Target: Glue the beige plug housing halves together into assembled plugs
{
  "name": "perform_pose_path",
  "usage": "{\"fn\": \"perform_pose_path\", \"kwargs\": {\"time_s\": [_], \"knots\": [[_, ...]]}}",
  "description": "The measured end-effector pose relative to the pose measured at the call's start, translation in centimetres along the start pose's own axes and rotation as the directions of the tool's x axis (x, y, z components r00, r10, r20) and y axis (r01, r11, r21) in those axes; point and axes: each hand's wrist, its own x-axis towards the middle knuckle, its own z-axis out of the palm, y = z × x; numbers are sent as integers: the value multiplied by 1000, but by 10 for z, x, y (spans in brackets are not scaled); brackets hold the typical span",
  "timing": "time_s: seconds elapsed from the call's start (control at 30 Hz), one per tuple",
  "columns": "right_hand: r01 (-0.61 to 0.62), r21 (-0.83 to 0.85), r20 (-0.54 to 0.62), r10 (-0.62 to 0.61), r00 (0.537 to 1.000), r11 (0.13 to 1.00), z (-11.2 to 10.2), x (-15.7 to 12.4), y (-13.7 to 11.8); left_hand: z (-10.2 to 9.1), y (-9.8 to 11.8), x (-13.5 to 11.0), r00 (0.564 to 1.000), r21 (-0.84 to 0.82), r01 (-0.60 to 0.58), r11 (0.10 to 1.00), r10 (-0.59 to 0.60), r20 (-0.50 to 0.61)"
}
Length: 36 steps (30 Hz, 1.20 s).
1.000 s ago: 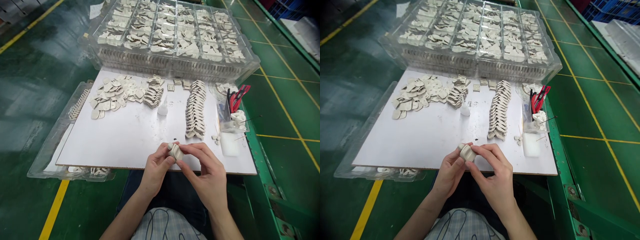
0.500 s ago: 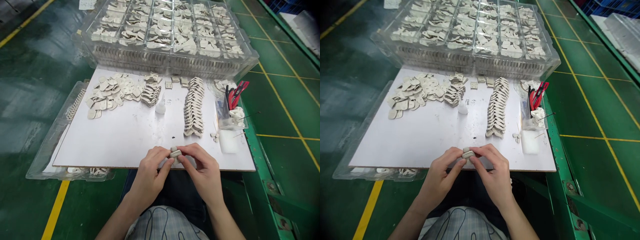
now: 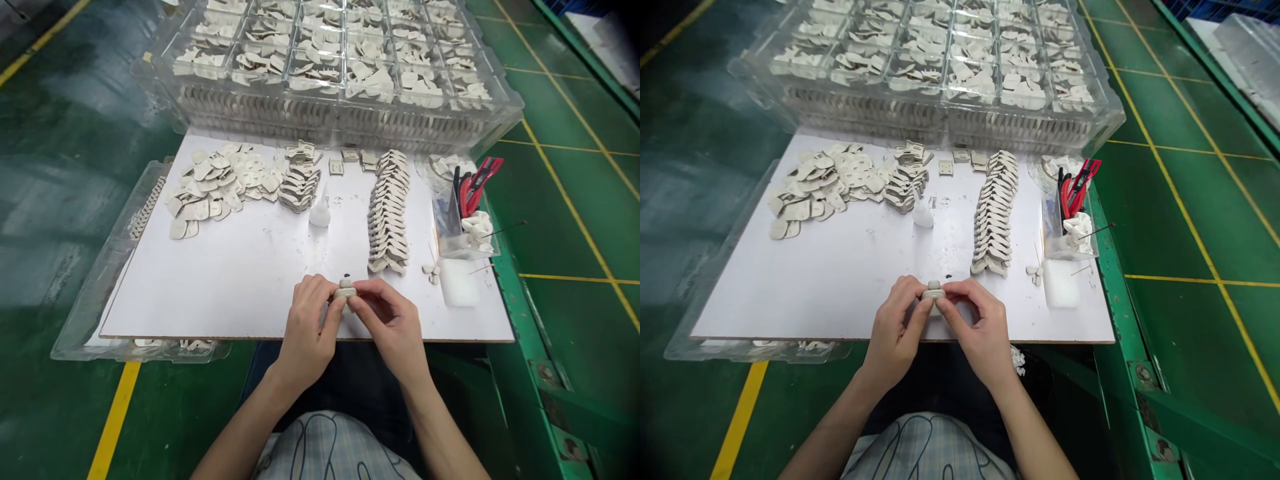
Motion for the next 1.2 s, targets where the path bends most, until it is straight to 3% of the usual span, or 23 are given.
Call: {"fn": "perform_pose_path", "kwargs": {"time_s": [0.3, 1.2], "knots": [[2, -10, -30, -2, 1000, 1000, 6, 3, 3, 5, -6, 3, 998, 81, -20, 997, 25, -59], [64, 30, 17, -65, 998, 997, 4, 2, 9, 1, -6, 4, 999, 51, 15, 999, -17, 36]]}}
